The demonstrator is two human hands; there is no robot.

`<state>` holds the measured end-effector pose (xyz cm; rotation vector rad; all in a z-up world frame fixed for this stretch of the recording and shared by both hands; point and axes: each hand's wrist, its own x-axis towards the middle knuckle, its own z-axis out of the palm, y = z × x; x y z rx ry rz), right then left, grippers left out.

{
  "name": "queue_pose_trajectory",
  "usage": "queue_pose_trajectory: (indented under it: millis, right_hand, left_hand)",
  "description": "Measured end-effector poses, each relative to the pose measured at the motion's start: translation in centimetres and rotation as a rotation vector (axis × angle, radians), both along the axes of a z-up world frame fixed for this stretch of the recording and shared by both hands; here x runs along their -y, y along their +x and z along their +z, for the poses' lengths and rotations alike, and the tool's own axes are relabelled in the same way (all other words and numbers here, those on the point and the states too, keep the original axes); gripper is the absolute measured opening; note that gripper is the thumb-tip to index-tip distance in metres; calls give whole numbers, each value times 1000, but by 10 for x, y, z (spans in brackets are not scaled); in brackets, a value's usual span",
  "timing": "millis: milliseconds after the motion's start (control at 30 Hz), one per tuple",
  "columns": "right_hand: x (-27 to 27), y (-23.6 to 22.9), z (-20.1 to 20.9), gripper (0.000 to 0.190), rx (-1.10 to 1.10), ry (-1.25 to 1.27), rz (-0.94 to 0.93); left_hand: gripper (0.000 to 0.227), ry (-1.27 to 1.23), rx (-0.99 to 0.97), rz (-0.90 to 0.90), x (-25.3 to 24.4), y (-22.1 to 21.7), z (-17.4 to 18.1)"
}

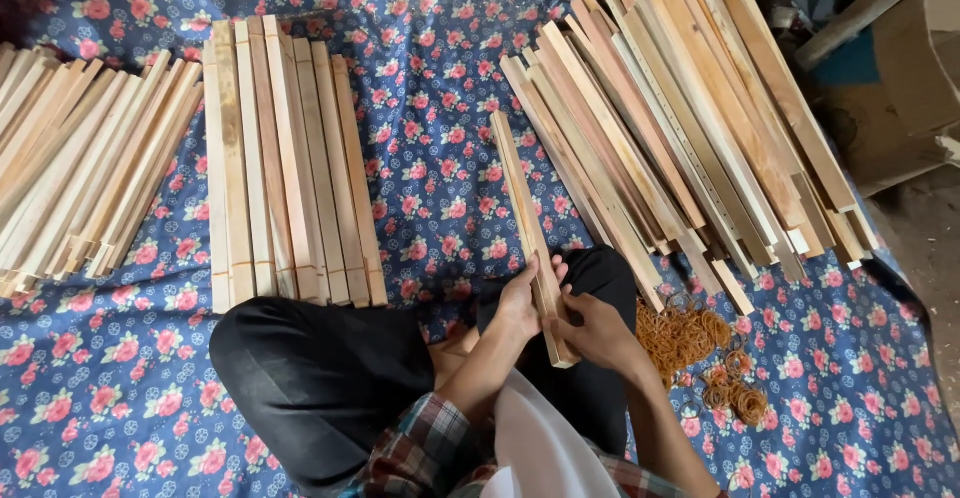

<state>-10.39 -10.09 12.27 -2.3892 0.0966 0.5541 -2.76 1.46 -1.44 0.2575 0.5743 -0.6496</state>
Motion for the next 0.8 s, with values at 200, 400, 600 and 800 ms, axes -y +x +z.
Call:
queue_pose_trajectory:
  millis: [200,400,600,800]
  right_hand:
    - [19,1,-28,57,-15,-10,9]
    - [13,8,-18,65,-162,205,-105]
    - [52,69,-30,51,142,348,-224]
    - [41,123,43,58,537,874,-453]
  left_hand:
    - [32,16,-8,-4,6,-3,-4]
    - [24,44,13,-24,-1,3,-22]
    - [35,471,356,-86,-57,6,17]
    - [53,1399,1043,-334,-147,0,143]
